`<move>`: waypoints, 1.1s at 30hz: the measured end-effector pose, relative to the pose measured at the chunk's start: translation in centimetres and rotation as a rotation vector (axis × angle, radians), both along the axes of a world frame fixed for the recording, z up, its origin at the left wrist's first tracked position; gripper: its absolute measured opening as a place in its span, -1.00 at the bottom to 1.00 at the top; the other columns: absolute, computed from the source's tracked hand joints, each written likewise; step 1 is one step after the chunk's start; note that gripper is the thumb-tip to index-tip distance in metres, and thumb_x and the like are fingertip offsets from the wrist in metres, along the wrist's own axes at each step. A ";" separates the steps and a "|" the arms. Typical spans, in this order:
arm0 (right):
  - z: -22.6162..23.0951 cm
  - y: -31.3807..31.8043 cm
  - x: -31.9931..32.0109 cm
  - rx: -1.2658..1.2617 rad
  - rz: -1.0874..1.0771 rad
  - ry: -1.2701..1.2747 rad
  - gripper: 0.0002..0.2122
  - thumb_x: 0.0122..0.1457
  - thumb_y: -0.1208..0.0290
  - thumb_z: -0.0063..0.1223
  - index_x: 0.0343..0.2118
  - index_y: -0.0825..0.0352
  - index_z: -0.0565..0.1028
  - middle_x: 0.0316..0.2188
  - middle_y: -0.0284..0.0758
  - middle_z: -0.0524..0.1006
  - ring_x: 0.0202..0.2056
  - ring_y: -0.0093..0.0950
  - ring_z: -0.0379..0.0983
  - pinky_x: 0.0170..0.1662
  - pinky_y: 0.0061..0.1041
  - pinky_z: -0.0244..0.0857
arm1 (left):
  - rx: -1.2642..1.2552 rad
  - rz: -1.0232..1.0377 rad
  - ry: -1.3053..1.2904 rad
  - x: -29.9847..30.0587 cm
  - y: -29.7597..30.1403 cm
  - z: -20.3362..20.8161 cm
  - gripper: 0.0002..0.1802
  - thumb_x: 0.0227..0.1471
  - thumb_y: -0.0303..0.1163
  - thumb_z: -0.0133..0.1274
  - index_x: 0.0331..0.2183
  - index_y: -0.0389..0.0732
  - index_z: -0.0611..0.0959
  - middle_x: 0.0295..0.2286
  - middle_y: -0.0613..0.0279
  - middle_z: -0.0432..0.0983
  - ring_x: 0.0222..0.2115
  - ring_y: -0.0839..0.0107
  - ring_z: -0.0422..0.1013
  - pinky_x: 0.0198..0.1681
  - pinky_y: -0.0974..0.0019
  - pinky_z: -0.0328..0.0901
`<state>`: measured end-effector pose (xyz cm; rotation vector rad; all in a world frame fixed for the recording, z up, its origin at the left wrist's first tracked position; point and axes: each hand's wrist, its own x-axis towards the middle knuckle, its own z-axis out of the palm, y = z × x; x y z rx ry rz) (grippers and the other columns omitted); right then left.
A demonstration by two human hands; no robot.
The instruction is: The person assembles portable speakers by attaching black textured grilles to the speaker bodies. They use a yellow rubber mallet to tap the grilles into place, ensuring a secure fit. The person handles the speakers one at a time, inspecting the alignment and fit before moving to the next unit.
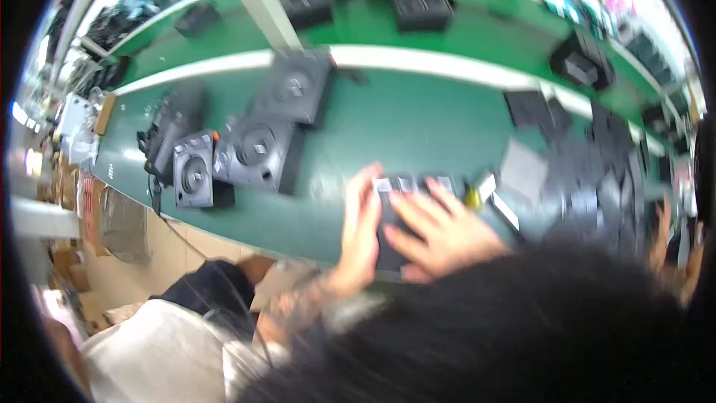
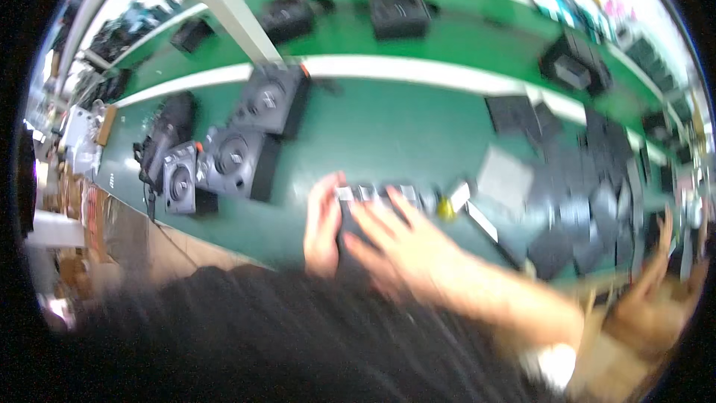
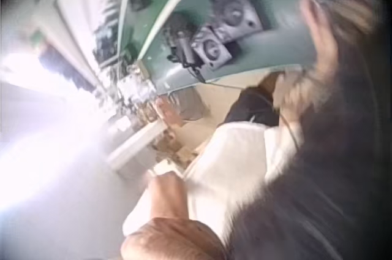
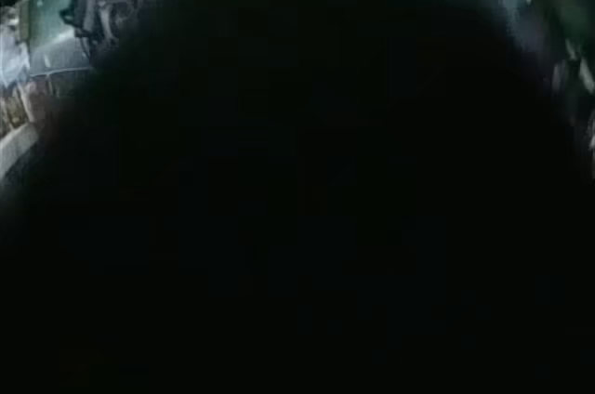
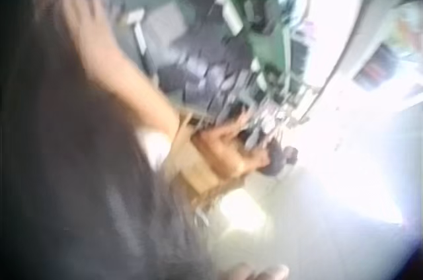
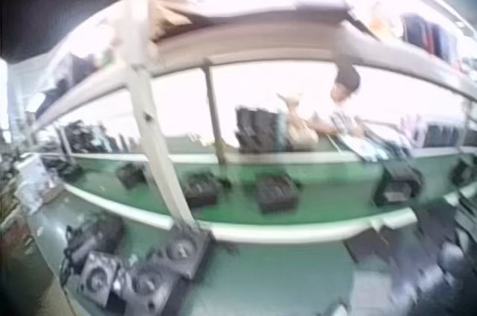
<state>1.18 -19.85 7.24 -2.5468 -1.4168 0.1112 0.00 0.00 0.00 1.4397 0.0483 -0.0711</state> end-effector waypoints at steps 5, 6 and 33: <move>0.2 0.2 0.4 0.116 0.015 0.077 -0.37 0.16 -0.01 0.19 0.19 0.34 0.44 0.27 -0.02 0.32 0.35 -0.07 0.17 0.35 0.14 0.02 | -0.231 0.034 0.082 0.5 -0.7 1.5 -0.53 0.35 -0.41 -0.13 0.24 -0.26 0.31 0.19 0.08 0.27 0.19 0.29 0.27 0.28 0.14 0.20; 0.1 1.8 -0.5 0.123 0.028 0.108 -0.38 0.19 0.01 0.16 0.20 0.36 0.44 0.26 0.00 0.33 0.35 -0.08 0.17 0.37 0.16 -0.03 | -0.277 -0.015 0.160 -0.1 1.5 2.6 -0.55 0.37 -0.49 -0.14 0.24 -0.29 0.30 0.19 0.05 0.29 0.25 0.32 0.22 0.35 0.21 0.09; -7.2 0.6 -7.2 1.042 -0.812 0.537 -0.35 0.29 0.47 0.14 0.38 0.46 0.13 0.42 -0.04 0.10 0.43 -0.16 0.05 0.37 -0.26 0.12 | 0.146 0.149 -0.217 -1.2 5.8 -1.1 -0.43 0.25 -0.37 0.07 0.23 -0.33 0.38 0.14 0.12 0.29 0.05 0.37 0.30 0.25 0.21 0.17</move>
